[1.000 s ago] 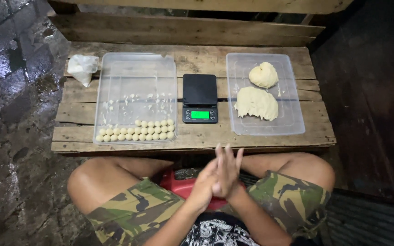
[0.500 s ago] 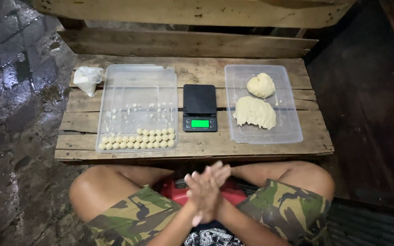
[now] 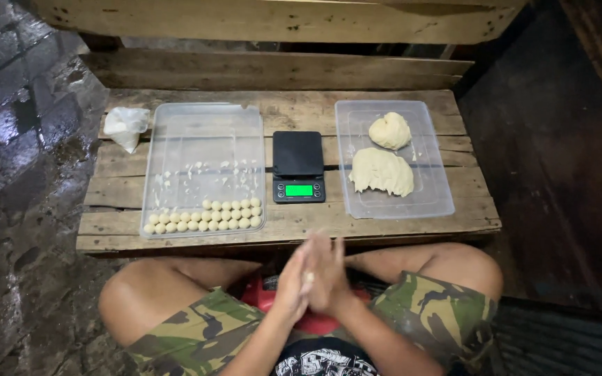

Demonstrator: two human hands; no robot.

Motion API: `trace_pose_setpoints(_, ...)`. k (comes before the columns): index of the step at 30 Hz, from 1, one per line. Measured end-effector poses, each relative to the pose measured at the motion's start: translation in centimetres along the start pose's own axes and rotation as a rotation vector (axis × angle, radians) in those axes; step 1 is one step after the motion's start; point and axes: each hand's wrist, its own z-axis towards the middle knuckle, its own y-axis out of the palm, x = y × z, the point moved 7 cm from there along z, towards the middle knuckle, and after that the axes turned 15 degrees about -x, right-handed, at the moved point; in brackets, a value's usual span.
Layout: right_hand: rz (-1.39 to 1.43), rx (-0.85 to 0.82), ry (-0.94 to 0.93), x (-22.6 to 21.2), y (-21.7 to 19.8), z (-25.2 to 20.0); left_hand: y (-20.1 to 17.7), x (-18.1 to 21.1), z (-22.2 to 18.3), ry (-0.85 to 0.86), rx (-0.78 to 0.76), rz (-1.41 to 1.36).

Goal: The person is portioning dough by weighing small pieces on a digital scale and then rolling them into uniform balls.

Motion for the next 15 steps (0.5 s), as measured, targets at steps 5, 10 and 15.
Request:
trace_pose_setpoints(5,0.044,-0.098,-0.196,-1.1,2.7,-0.9,-4.4,-3.6,4.4,0.243,-0.267,-0.29)
trace_pose_setpoints(10,0.148,0.094,-0.012,2.7,-1.3,-0.2,-6.9,-6.2,3.3,0.039,0.036,-0.764)
trace_pose_setpoints(15,0.337,0.168,0.008,6.6,0.1,-0.7,-8.1,1.6,2.3,0.129,0.157,-0.464)
